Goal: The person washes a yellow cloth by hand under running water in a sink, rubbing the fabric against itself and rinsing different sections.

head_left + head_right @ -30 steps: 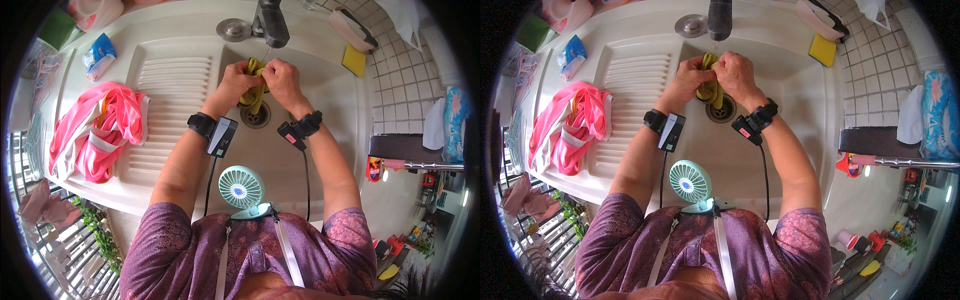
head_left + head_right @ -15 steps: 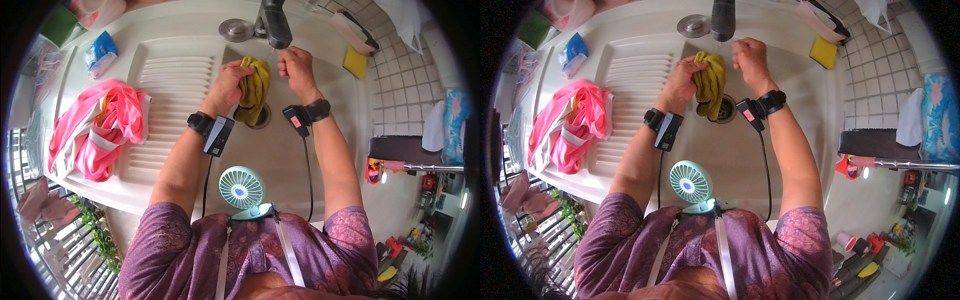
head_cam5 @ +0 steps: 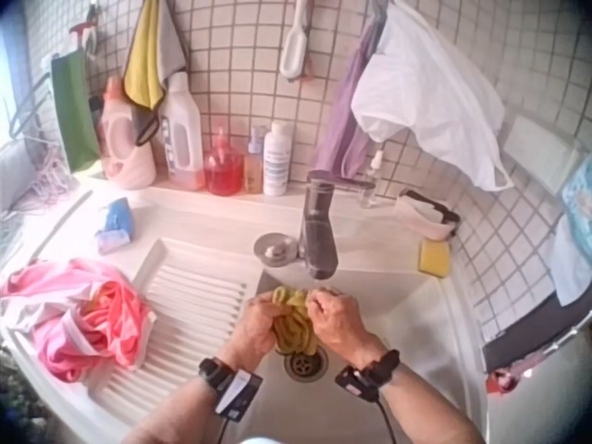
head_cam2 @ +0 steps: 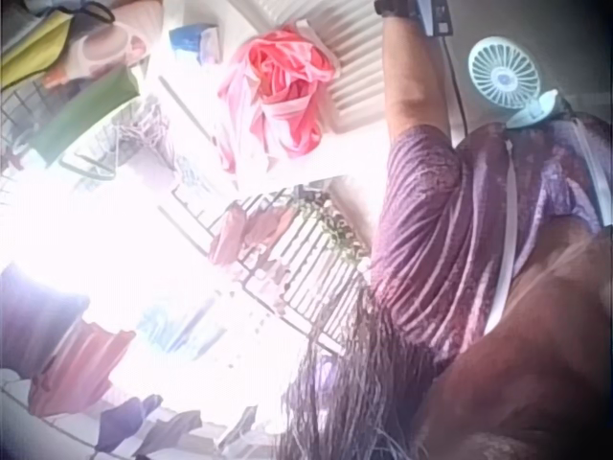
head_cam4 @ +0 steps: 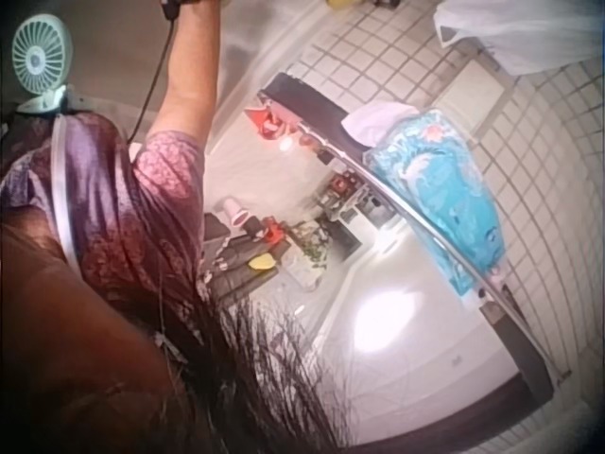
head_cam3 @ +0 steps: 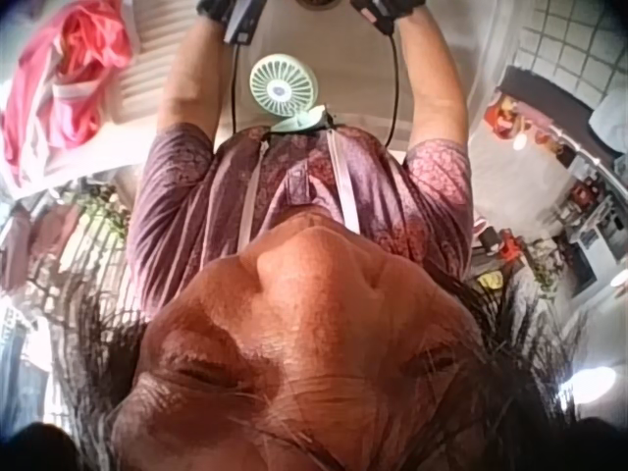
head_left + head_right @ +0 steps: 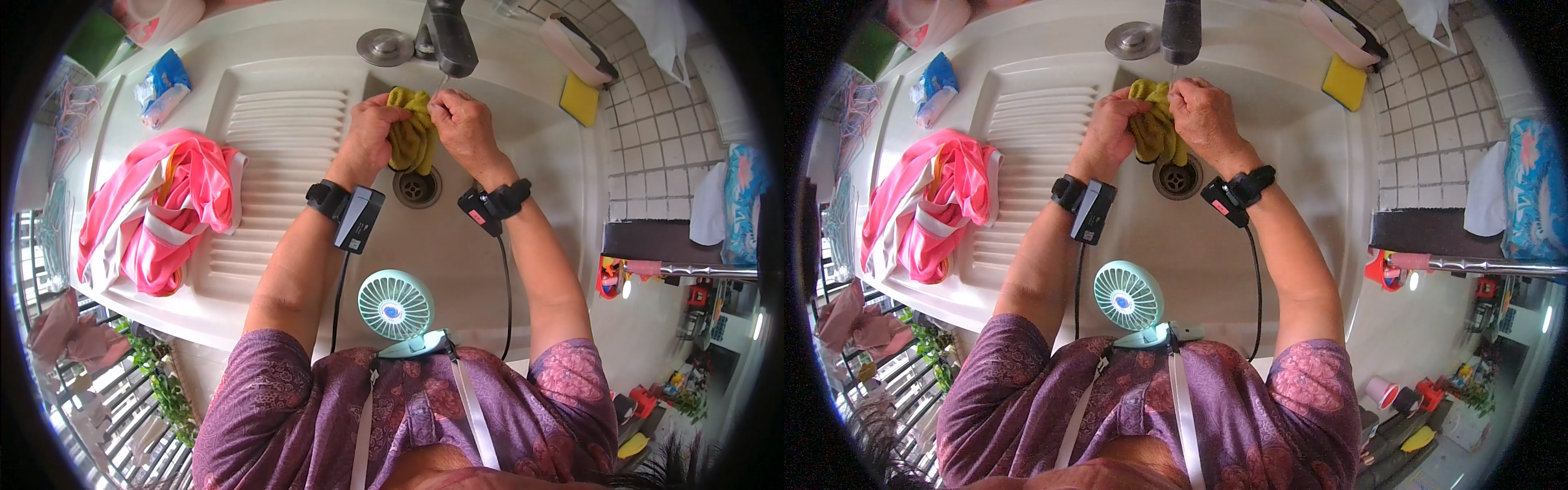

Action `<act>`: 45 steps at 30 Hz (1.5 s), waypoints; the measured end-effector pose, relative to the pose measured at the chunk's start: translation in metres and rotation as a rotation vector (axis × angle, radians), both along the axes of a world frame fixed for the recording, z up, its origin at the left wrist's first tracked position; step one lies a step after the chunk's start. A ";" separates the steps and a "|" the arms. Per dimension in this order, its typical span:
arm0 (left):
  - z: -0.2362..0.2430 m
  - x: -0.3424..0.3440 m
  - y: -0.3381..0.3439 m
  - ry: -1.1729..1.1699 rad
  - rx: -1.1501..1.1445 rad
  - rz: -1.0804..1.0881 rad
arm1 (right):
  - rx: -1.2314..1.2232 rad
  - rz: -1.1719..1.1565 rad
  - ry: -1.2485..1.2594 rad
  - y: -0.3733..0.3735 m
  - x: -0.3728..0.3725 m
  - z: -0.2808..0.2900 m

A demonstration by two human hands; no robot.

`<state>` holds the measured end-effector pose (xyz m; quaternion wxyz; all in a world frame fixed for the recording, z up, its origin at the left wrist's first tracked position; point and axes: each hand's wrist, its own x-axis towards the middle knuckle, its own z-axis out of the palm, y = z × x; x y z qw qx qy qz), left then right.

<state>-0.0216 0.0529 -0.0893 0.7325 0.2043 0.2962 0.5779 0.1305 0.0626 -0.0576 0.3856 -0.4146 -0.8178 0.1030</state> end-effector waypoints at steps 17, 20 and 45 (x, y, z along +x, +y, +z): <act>0.017 0.006 -0.008 0.124 -0.057 0.070 | 0.181 -0.350 -0.196 0.022 0.013 -0.033; 0.001 0.001 0.002 0.039 -0.150 0.223 | -0.600 -0.216 0.308 0.027 0.027 -0.033; -0.002 0.000 0.007 -0.013 -0.073 0.371 | -0.297 0.102 -0.207 -0.001 0.024 -0.077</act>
